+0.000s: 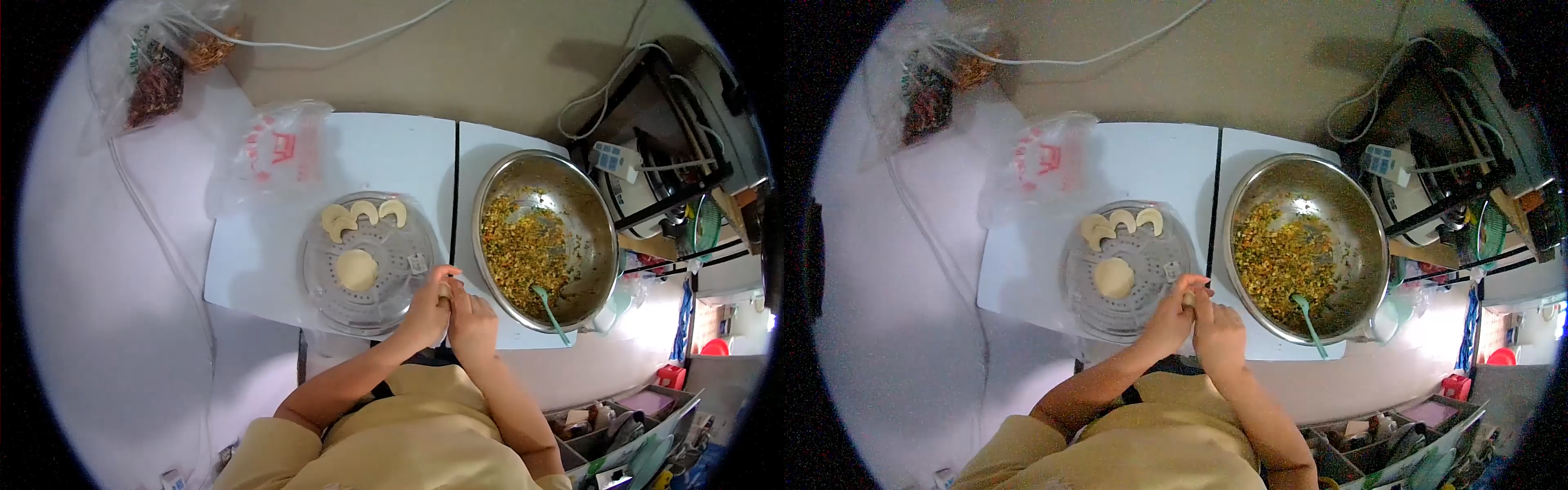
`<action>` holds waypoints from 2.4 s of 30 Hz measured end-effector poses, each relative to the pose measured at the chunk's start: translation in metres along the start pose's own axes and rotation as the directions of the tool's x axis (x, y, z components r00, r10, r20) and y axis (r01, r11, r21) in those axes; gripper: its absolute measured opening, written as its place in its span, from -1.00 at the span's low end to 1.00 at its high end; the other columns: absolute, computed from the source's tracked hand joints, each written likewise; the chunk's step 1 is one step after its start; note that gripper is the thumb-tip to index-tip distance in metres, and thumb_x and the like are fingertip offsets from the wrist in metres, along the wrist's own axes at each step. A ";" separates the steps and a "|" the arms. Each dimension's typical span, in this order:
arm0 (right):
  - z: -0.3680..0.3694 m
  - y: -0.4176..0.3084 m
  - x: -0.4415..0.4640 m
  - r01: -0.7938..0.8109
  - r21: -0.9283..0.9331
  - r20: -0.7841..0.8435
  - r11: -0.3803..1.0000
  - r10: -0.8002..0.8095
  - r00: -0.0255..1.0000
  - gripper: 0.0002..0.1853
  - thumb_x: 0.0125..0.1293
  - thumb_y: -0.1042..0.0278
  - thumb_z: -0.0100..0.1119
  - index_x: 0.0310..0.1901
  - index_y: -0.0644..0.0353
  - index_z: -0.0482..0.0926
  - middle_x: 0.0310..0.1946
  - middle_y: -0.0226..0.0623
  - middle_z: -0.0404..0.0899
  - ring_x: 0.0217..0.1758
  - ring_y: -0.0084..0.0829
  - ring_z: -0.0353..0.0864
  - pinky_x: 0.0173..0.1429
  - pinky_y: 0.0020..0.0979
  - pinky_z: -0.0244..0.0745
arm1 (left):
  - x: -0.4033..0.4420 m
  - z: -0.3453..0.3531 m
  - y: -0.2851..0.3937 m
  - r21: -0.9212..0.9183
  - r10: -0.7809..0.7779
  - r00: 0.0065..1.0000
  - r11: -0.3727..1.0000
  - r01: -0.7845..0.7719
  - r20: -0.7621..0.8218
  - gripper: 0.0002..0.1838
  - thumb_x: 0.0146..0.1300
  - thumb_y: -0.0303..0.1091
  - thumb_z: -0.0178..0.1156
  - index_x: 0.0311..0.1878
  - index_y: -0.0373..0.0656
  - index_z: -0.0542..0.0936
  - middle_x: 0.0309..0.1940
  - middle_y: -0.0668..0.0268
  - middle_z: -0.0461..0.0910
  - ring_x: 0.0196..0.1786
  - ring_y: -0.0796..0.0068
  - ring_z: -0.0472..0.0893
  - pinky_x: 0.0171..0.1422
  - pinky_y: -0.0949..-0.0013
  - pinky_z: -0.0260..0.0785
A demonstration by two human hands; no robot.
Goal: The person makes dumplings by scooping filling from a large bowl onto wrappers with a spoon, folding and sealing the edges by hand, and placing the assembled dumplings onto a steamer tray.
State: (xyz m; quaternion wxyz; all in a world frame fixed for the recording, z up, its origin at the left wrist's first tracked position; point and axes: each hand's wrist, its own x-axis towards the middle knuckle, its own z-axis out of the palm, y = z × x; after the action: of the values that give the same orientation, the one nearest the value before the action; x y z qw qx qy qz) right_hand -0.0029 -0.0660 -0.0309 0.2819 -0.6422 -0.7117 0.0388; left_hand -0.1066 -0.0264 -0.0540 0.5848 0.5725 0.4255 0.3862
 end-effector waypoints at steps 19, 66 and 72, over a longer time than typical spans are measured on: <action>-0.036 -0.011 -0.027 -0.348 0.213 0.175 0.913 0.314 0.933 -0.73 0.20 0.50 0.14 -0.05 0.14 0.59 -0.55 -0.15 0.55 -0.49 -0.16 0.52 -0.36 -0.26 0.42 | 0.071 -0.128 -0.050 0.807 0.324 0.853 0.565 0.174 -0.410 -0.68 -0.08 -0.46 0.29 -0.18 -0.11 0.51 -0.25 0.23 0.52 -0.05 0.12 0.46 0.05 0.10 0.25; -0.126 0.103 -0.066 -0.475 0.496 -0.174 0.727 0.619 0.766 -0.73 0.41 0.31 0.01 -0.05 0.30 0.59 -0.60 -0.49 0.39 -0.56 -0.69 0.29 -0.48 -0.60 0.17 | -0.021 -0.140 -0.057 0.830 0.448 0.887 0.533 -0.165 -0.112 -0.79 0.09 -0.44 0.25 -0.16 -0.12 0.57 -0.24 0.32 0.64 -0.12 0.18 0.53 0.00 0.23 0.36; -0.118 0.077 -0.059 -0.394 0.507 -0.164 0.767 0.534 0.829 -0.71 0.42 0.28 0.00 -0.08 0.33 0.60 -0.57 -0.47 0.38 -0.55 -0.66 0.32 -0.44 -0.59 0.25 | -0.011 -0.132 -0.062 0.662 0.287 0.892 0.750 0.019 -0.350 -0.71 -0.02 -0.47 0.32 -0.15 -0.14 0.60 -0.33 0.26 0.60 -0.23 0.21 0.55 -0.12 0.28 0.39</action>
State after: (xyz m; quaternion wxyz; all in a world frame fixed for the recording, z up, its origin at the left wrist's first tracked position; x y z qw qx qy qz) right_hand 0.1201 -0.1441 0.0153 0.5088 -0.7141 -0.4479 0.1749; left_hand -0.2364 0.0054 -0.1126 0.2112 0.6690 0.6072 0.3731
